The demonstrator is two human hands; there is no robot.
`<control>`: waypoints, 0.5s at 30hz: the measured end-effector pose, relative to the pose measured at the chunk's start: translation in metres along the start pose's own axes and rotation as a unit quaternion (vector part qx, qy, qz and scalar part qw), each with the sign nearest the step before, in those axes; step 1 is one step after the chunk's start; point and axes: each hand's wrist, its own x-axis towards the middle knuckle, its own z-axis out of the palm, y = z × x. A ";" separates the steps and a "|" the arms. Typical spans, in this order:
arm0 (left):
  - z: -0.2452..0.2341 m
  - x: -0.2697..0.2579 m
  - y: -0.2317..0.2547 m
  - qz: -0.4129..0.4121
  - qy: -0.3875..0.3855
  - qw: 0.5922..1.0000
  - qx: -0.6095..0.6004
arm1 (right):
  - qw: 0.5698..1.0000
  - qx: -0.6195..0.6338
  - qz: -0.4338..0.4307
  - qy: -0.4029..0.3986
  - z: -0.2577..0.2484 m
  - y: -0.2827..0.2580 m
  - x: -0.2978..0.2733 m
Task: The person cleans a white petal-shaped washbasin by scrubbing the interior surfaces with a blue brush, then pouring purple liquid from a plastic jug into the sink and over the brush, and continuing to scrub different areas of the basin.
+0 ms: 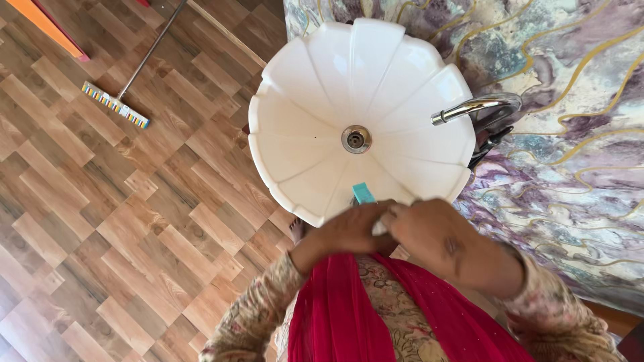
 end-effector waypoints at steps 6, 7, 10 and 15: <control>-0.030 0.060 -0.052 -0.111 0.069 0.976 0.175 | 0.989 0.029 0.047 0.139 0.005 0.029 0.096; -0.035 0.065 -0.043 -0.148 0.063 0.969 0.188 | 0.982 0.072 0.006 0.176 0.000 0.033 0.087; -0.028 0.053 0.014 -0.163 -0.033 0.984 0.067 | 0.988 0.134 0.050 0.057 -0.020 0.037 0.036; 0.028 0.034 0.010 -0.037 -0.062 0.996 -0.057 | 0.995 0.018 0.091 -0.031 0.012 0.015 -0.004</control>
